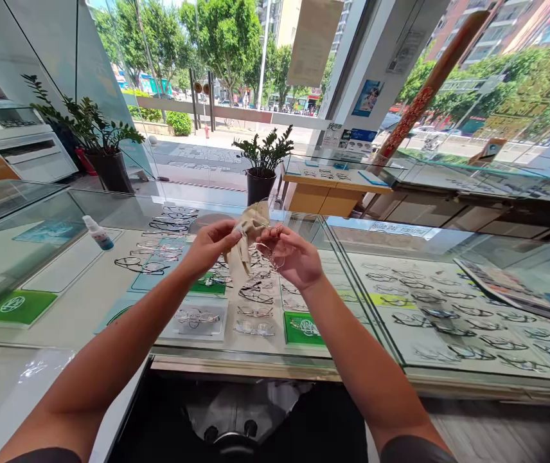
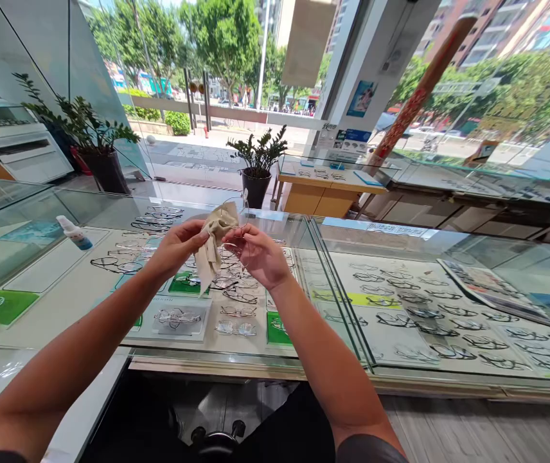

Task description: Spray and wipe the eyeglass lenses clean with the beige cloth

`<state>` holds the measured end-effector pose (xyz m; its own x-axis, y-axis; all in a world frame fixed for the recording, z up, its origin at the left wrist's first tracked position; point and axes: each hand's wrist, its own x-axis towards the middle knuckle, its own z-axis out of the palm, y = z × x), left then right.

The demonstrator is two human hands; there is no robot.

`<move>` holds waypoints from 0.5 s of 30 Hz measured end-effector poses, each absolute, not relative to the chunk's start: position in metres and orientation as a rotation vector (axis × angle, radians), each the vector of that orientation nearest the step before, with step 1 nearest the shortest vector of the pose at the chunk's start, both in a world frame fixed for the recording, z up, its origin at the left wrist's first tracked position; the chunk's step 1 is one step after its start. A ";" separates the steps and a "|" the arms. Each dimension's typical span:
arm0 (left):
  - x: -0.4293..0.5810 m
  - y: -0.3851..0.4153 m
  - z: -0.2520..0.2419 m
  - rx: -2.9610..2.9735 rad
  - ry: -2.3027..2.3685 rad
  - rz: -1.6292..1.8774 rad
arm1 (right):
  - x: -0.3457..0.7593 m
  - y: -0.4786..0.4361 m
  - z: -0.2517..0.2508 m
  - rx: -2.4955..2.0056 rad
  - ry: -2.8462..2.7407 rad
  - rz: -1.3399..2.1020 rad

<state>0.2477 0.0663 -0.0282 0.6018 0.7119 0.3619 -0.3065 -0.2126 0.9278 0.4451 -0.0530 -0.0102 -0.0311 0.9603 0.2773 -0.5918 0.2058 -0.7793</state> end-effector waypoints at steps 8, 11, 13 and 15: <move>0.249 0.049 -0.025 1.518 0.235 0.853 | 0.441 -0.051 -0.015 -0.576 -0.908 1.297; 0.250 0.047 -0.025 1.491 0.247 0.846 | 0.441 -0.052 -0.015 -0.603 -0.894 1.293; 0.251 0.047 -0.025 1.479 0.258 0.849 | 0.440 -0.052 -0.015 -0.624 -0.911 1.283; 0.252 0.047 -0.025 1.468 0.273 0.864 | 0.438 -0.053 -0.015 -0.639 -0.928 1.282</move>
<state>0.2517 0.0469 -0.0248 0.6816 0.6505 0.3352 -0.3395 -0.1247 0.9323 0.4384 -0.0526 -0.0150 0.0234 0.9753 0.2196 -0.5128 0.2002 -0.8348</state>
